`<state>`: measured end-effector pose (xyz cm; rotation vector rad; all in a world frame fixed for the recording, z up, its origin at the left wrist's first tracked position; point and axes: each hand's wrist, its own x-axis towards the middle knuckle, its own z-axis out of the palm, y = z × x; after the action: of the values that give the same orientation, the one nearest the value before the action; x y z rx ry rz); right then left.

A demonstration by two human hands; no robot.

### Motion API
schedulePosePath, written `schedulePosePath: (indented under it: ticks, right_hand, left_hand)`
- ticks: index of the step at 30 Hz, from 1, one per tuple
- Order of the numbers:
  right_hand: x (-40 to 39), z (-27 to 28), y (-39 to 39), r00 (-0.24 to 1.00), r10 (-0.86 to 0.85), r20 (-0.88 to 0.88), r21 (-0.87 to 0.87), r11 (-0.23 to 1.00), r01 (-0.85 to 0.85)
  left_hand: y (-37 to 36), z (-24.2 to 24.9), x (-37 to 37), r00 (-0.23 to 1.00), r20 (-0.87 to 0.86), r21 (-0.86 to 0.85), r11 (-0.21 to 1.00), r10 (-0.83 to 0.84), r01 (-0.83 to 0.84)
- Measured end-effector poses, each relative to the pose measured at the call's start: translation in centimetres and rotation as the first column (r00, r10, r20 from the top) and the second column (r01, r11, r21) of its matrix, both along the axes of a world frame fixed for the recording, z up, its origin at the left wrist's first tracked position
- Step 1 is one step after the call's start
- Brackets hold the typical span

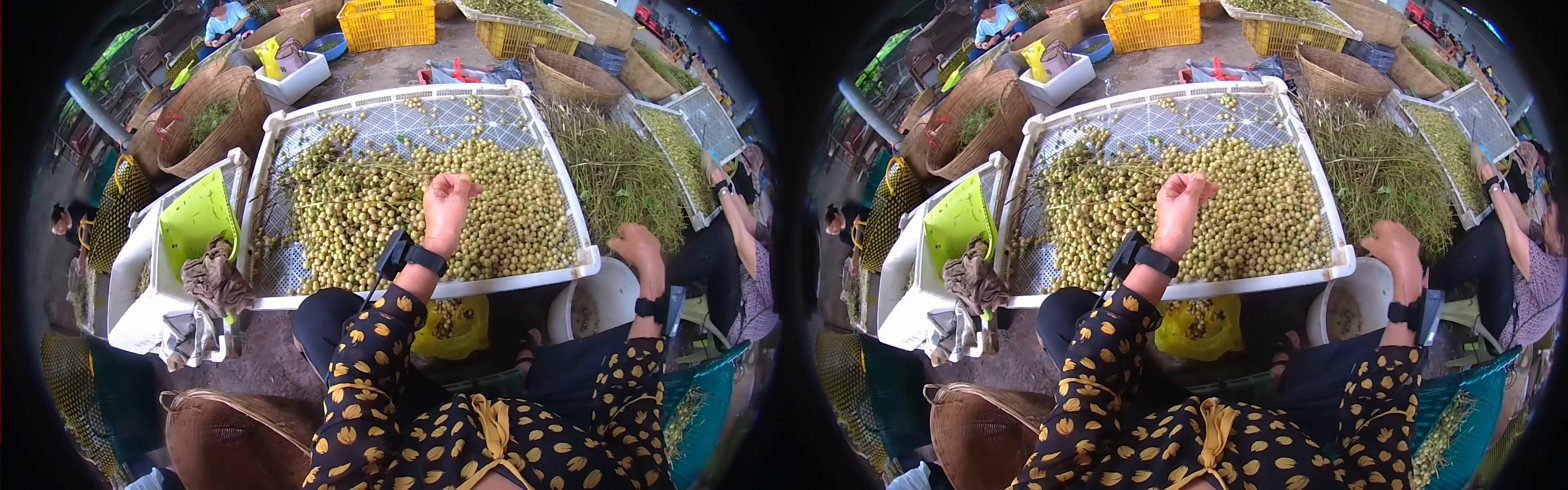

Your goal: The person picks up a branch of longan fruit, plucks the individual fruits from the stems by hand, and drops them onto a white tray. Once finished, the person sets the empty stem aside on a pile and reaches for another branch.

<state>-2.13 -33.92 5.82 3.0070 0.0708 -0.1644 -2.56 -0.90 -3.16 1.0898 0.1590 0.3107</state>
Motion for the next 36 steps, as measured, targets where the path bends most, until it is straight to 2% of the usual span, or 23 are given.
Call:
schedulePosePath:
  ticks: [2,3,4,5,6,7,9,12,13,15,16,17,18,20,21,22,23,26,30,33,36]
  right_hand:
    - [1.0,-0.6,2.5,0.974,0.199,0.112,0.258,0.94,-0.222]
    - [0.9,-0.5,4.8,0.964,0.226,0.138,0.507,0.82,-0.265]
    - [0.7,-0.5,7.3,0.954,0.246,0.171,0.716,0.635,-0.292]
    - [1.2,-1.5,9.1,0.907,0.336,0.254,0.773,0.492,-0.399]
    - [0.6,-0.6,11.8,0.92,0.344,0.187,0.816,0.467,-0.341]
    - [0.3,-0.5,13.7,0.885,0.401,0.238,0.827,0.394,-0.401]
    - [0.3,-1.0,16.1,0.855,0.47,0.219,0.792,0.427,-0.437]
    - [1.8,-4.4,18.2,0.688,0.505,0.521,0.646,0.293,-0.704]
    - [1.9,-4.6,18.5,0.76,0.479,0.439,0.743,0.282,-0.607]
    - [1.8,-5.1,19.2,0.868,0.433,0.244,0.893,0.25,-0.375]
    - [2.1,-5.4,19.5,0.891,0.441,0.107,0.969,0.156,-0.193]
    - [2.4,-5.4,19.7,0.91,0.409,0.059,0.989,0.101,-0.109]
    - [2.8,-5.1,19.8,0.926,0.379,0.008,0.999,0.042,-0.026]
    - [4.4,-5.5,19.6,0.944,0.32,-0.083,0.993,-0.052,0.105]
    - [5.0,-5.4,19.3,0.964,0.257,-0.076,0.996,0.063,0.062]
    - [6.7,-6.9,18.5,0.922,0.263,0.283,0.859,0.359,-0.366]
    - [8.3,-9.0,17.8,0.731,0.372,0.572,0.472,0.58,-0.664]
    - [9.9,-11.7,17.3,0.908,0.316,0.275,0.389,0.827,-0.405]
    - [8.5,-12.0,19.5,0.805,0.374,0.46,0.277,0.801,-0.53]
    - [8.4,-11.8,19.8,0.821,0.377,0.429,0.304,0.796,-0.524]
    - [8.9,-12.1,19.3,0.82,0.371,0.436,0.466,0.687,-0.558]
  left_hand:
    - [-0.8,0.2,-0.2,1.0,0.014,0.039,0.999,-0.022,0.021]
    - [-1.1,0.3,-0.3,0.999,0.029,0.066,0.997,-0.035,0.033]
    - [-1.4,0.4,-0.4,0.998,0.042,0.094,0.995,-0.047,0.043]
    - [-1.6,0.4,-0.6,0.997,0.053,0.121,0.991,-0.06,0.053]
    - [-1.7,0.7,-0.8,0.999,0.014,0.177,0.983,-0.052,0.049]
    - [-1.7,0.8,-1.0,0.998,0.034,0.151,0.987,-0.056,0.05]
    - [-1.6,0.0,-0.8,0.995,0.067,0.096,0.993,-0.073,0.066]
    - [-0.9,-0.8,-1.0,0.998,0.063,0.167,0.986,0.002,-0.012]
    - [-0.6,-1.4,-1.0,0.997,0.073,0.194,0.98,0.037,-0.05]
    - [0.1,-1.8,-1.2,0.999,0.013,0.103,0.994,0.032,-0.034]
    - [0.6,-1.6,-1.5,0.999,-0.031,0.077,0.997,0.026,-0.024]
    - [0.9,-1.5,-1.7,0.997,-0.074,0.049,0.999,0.02,-0.016]
    - [1.2,-1.4,-1.7,0.998,-0.046,-0.014,0.999,0.05,-0.05]
    - [2.7,-1.0,-1.6,0.982,-0.179,0.002,0.998,0.06,-0.061]
    - [3.1,-1.0,-1.5,0.974,-0.215,-0.004,0.997,0.075,-0.077]
    - [3.6,-1.7,-1.1,0.986,-0.162,-0.077,0.996,0.035,-0.048]
    - [3.9,-1.5,-1.3,0.984,-0.179,-0.056,0.998,0.016,-0.027]
    - [4.2,-0.8,-2.0,0.978,-0.199,-0.021,0.998,-0.056,0.053]
    - [4.2,-1.4,-1.5,0.95,-0.261,-0.101,0.984,-0.17,0.148]
    - [3.8,-1.9,-1.1,0.934,-0.29,-0.081,0.978,-0.21,0.194]
    - [3.4,-1.9,-1.0,0.929,-0.299,-0.043,0.976,-0.218,0.216]
